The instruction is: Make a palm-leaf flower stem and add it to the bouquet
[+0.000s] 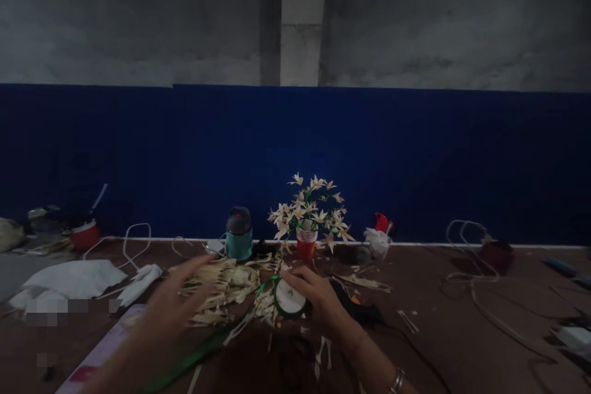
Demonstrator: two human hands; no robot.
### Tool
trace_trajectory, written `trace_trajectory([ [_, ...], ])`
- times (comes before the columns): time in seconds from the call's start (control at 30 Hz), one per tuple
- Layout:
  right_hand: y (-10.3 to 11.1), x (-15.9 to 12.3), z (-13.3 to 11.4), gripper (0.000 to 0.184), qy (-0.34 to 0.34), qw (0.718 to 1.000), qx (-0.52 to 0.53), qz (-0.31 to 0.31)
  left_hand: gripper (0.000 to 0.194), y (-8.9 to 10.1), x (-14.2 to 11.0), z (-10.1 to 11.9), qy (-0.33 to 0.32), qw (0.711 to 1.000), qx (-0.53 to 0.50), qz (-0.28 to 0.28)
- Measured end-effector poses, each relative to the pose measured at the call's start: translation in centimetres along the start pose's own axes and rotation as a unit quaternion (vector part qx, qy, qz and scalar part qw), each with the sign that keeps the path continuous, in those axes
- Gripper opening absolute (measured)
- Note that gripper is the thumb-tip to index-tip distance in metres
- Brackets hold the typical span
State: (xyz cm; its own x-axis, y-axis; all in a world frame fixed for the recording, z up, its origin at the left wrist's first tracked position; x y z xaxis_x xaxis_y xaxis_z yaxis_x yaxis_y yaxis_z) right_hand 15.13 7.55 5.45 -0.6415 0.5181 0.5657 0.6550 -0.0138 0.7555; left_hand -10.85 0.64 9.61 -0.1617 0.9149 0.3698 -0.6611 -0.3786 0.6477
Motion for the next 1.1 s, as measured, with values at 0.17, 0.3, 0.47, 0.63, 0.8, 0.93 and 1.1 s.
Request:
trace_trajectory([
  [0.17,-0.5,-0.8,1.6,0.054,-0.057,0.995,0.066,0.046,0.058,-12.3,4.0,3.9,0.033,0.908,-0.293,-0.297],
  [0.3,-1.7,-1.5,4.7,0.045,-0.233,0.896,0.332,0.18,0.05,-15.8,4.0,3.6,0.106,0.879,-0.399,-0.238],
  [0.47,-3.3,-1.4,5.0,0.045,-0.336,0.753,0.537,0.176,0.039,-15.8,3.8,2.9,0.078,0.921,-0.348,-0.155],
  [0.63,-2.9,-1.5,5.1,0.054,-0.365,0.749,0.523,0.179,0.033,-14.1,4.6,2.4,0.036,0.96,-0.231,-0.156],
  [0.8,-1.4,-2.5,6.8,0.045,-0.396,0.757,0.472,0.22,0.033,-9.7,5.9,0.5,0.05,0.981,-0.137,-0.125],
  [0.93,0.1,-2.9,6.9,0.049,-0.379,0.789,0.435,0.21,0.033,-5.7,6.4,-2.3,0.074,0.989,-0.082,-0.102],
  [1.1,1.7,-3.7,7.6,0.048,-0.373,0.79,0.425,0.236,0.037,0.2,6.1,-7.6,0.176,0.983,-0.035,-0.028],
])
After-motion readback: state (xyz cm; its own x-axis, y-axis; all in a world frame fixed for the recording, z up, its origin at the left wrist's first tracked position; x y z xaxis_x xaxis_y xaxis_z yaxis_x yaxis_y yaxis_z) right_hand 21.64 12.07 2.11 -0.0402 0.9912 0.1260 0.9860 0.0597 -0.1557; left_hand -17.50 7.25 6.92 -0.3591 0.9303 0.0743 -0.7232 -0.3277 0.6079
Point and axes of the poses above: each hand's wrist, its own x-axis towards the middle knuckle, its own y-axis out of the back of the hand, z = x × y, the point moved 3 cm from there along x, towards the middle knuckle, and after that the axes turned 2 degrees about x, right-handed, at the moved point
